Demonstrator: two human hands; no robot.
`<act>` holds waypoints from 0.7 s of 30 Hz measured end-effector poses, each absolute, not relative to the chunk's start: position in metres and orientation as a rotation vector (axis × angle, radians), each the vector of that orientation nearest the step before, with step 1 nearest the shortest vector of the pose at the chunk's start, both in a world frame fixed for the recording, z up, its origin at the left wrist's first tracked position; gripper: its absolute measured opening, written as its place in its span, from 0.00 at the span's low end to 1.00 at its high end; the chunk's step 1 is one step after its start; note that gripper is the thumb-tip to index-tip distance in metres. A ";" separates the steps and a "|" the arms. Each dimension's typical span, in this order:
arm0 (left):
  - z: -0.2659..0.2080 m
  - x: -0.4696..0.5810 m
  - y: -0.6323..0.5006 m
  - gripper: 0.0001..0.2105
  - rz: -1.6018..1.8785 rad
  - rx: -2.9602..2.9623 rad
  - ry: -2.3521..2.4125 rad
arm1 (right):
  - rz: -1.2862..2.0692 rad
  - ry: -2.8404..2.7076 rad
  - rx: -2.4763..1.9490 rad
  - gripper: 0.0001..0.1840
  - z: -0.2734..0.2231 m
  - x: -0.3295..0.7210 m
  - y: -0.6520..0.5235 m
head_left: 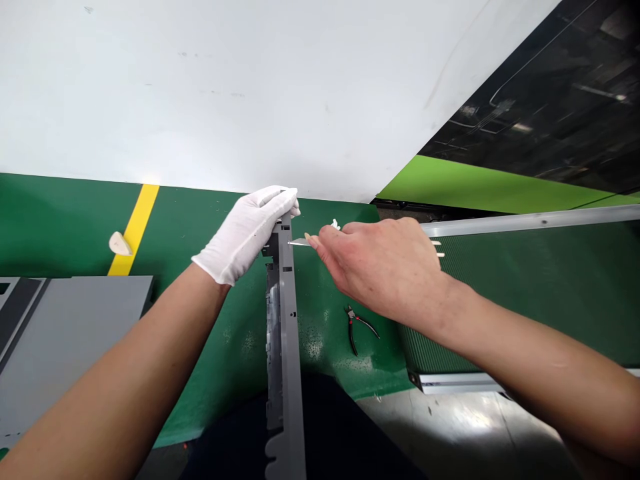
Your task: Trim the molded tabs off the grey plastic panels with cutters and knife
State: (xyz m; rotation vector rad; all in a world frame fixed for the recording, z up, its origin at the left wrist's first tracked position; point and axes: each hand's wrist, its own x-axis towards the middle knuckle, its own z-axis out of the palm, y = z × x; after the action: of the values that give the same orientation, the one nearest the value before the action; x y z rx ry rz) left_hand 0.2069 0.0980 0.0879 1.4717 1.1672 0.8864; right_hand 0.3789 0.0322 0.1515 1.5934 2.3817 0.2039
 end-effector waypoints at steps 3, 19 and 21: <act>0.087 0.207 0.099 0.15 0.883 1.469 1.165 | 0.210 2.389 1.595 0.29 0.151 0.379 0.032; 0.089 0.208 0.097 0.15 0.887 1.466 1.168 | 0.205 2.380 1.594 0.31 0.152 0.378 0.032; 0.089 0.208 0.098 0.15 0.888 1.459 1.167 | 0.201 2.362 1.597 0.31 0.152 0.378 0.032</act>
State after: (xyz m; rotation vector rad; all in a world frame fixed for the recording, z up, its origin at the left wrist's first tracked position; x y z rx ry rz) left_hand 0.2082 0.0978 0.0889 1.4594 1.1669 0.8880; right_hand 0.3781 0.0317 0.1522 1.5975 2.3624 0.2007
